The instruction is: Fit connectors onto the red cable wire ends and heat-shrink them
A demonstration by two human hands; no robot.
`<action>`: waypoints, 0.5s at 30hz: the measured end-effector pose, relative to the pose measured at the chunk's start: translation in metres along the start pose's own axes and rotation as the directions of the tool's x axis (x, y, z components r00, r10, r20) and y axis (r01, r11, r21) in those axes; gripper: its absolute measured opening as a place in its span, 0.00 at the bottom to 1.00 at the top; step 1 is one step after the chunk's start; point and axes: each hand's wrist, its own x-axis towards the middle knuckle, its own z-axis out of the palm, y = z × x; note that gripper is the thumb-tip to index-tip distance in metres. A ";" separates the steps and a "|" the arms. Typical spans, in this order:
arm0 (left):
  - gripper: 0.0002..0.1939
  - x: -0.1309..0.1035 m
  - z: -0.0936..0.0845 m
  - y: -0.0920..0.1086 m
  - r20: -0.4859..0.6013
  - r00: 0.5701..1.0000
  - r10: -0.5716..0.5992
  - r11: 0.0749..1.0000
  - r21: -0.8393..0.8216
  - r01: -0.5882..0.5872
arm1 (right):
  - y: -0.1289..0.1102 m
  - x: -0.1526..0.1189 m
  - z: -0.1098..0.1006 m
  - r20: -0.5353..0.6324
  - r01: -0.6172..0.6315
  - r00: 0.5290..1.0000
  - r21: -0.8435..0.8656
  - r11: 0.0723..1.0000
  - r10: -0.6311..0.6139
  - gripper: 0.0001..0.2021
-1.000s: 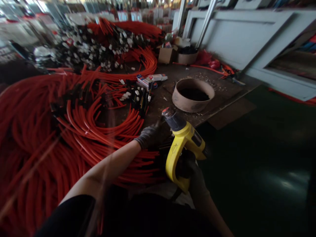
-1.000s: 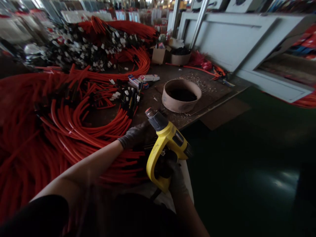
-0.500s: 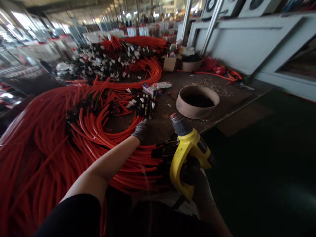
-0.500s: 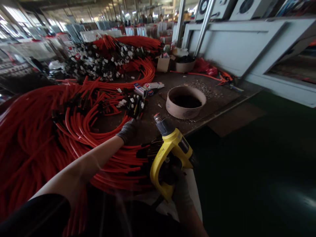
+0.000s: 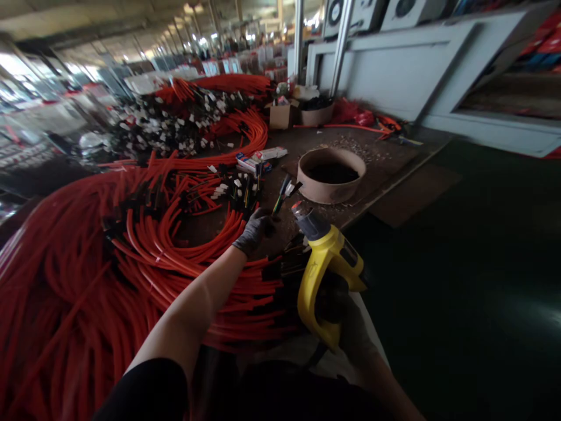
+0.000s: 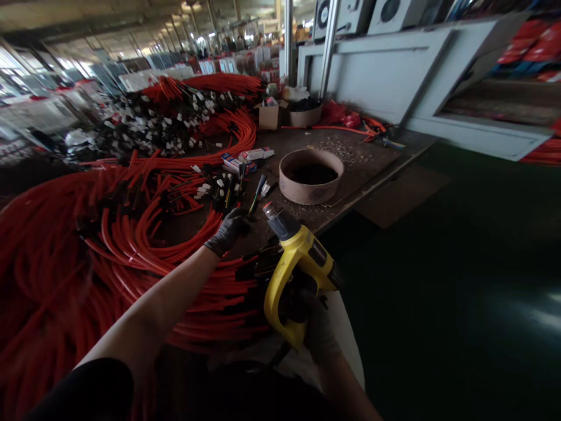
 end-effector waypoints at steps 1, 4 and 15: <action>0.15 0.000 0.006 0.004 -0.008 1.000 0.008 0.999 -0.039 -0.008 | 0.000 0.001 -0.001 0.017 0.007 1.000 -0.003 1.000 -0.007 0.14; 0.17 0.001 0.021 0.014 -0.095 0.994 0.044 0.990 -0.132 -0.056 | -0.001 0.000 0.001 0.026 0.006 1.000 0.001 1.000 -0.006 0.14; 0.14 -0.013 0.031 0.012 -0.189 0.979 0.069 0.963 -0.245 -0.115 | -0.001 0.004 0.005 -0.013 0.022 1.000 -0.049 0.999 -0.023 0.14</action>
